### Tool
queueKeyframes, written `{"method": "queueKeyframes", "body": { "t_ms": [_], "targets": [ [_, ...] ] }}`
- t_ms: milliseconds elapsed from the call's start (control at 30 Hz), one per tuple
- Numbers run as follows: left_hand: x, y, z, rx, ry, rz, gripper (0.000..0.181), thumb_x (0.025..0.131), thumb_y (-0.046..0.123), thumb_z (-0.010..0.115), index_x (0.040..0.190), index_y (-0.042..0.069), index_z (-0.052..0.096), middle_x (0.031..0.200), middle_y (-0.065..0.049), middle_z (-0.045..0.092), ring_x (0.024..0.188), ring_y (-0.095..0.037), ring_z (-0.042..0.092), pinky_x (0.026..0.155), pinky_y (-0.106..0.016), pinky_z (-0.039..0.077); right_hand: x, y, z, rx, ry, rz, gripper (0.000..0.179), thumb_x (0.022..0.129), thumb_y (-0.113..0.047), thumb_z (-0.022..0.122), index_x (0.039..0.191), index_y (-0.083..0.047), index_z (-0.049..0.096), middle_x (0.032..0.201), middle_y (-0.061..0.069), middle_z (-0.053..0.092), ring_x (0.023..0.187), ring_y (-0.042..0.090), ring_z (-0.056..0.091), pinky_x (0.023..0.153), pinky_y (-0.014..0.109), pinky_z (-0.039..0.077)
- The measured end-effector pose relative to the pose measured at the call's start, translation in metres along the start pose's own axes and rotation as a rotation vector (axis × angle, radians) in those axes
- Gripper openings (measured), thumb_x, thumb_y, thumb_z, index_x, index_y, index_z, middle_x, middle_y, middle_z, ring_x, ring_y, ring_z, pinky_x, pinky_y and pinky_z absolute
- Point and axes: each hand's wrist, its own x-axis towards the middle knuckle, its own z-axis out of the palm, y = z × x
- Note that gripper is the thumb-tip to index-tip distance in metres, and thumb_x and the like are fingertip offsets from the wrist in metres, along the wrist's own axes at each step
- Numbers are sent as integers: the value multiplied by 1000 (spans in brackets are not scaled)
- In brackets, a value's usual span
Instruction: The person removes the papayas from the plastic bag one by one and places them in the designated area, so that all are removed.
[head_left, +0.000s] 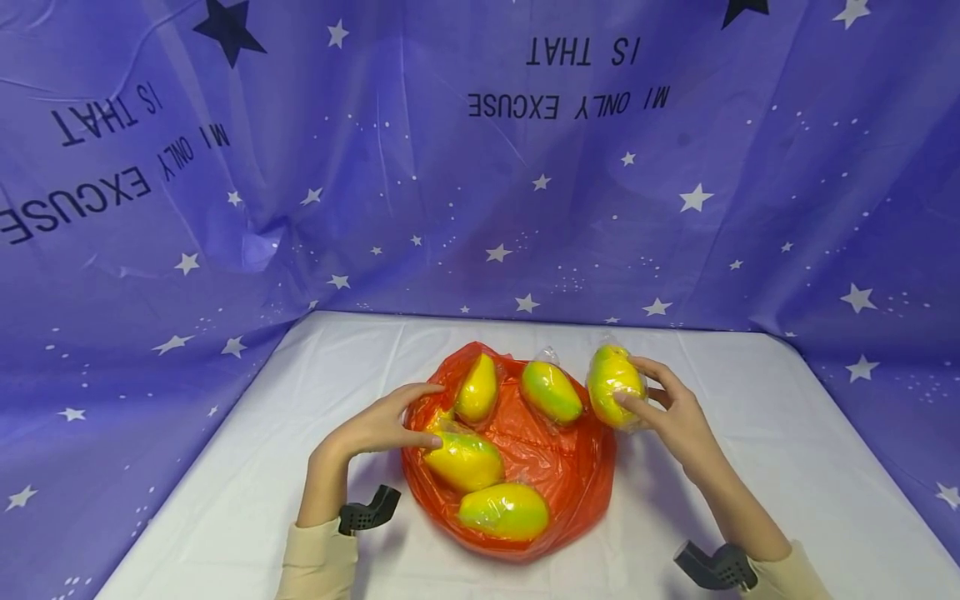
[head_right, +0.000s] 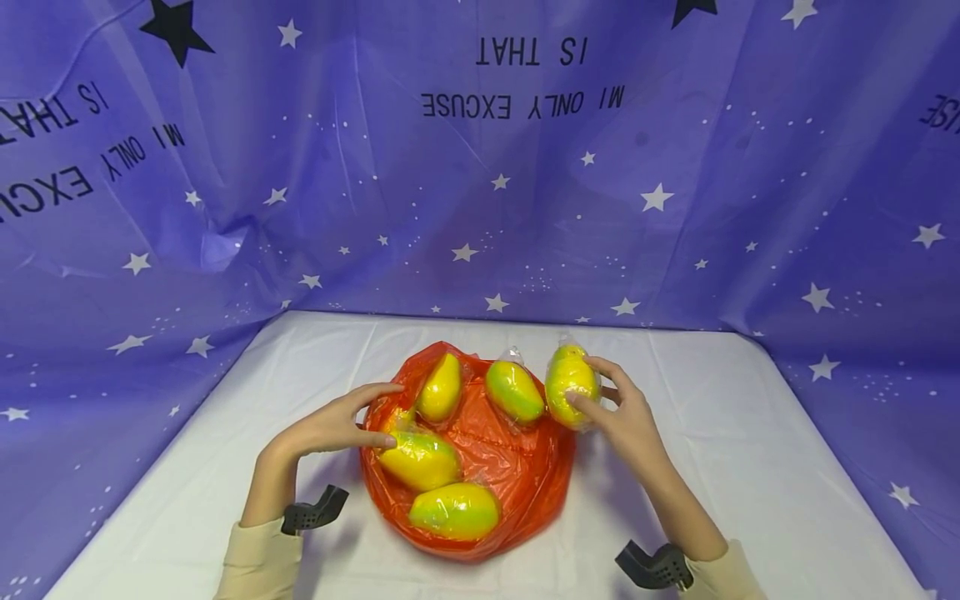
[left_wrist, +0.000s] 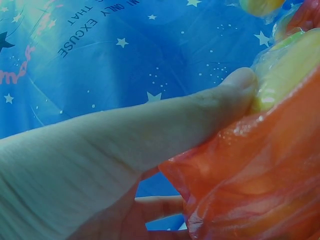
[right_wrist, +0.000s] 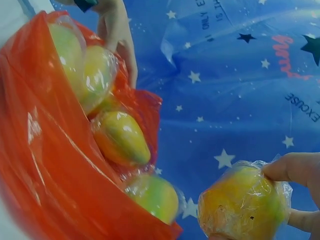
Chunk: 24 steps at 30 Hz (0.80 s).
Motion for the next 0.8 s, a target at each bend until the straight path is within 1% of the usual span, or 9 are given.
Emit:
{"method": "queueKeyframes", "body": {
  "t_ms": [167, 400, 600, 800],
  "targets": [
    [0, 0, 0, 2, -2, -3, 79, 75, 43, 79, 143, 20, 46, 149, -10, 37, 136, -31, 33, 108, -53, 29, 2, 6, -10, -1, 21, 4, 63, 92, -25, 67, 146, -11, 39, 145, 15, 37, 123, 36, 44, 73, 23, 53],
    [0, 0, 0, -3, -3, -2, 79, 75, 44, 79, 143, 20, 46, 149, -11, 37, 137, -32, 33, 107, -54, 29, 6, 11, -22, -6, 55, -1, 64, 93, -25, 66, 147, -8, 36, 146, 19, 35, 122, 37, 43, 70, 24, 55],
    [0, -1, 0, 12, 0, 4, 79, 75, 45, 79, 143, 21, 46, 149, -10, 38, 137, -31, 33, 108, -53, 29, 8, 13, -33, -70, 88, 12, 66, 93, -29, 65, 148, -7, 34, 147, 24, 32, 123, 43, 41, 70, 16, 51],
    [0, -1, 0, 15, 2, 6, 80, 75, 45, 79, 143, 21, 46, 149, -10, 38, 137, -31, 33, 108, -54, 28, 10, 20, -42, -117, 91, 41, 69, 93, -31, 65, 149, -7, 33, 150, 25, 30, 128, 46, 37, 70, 11, 46]
  ]
}}
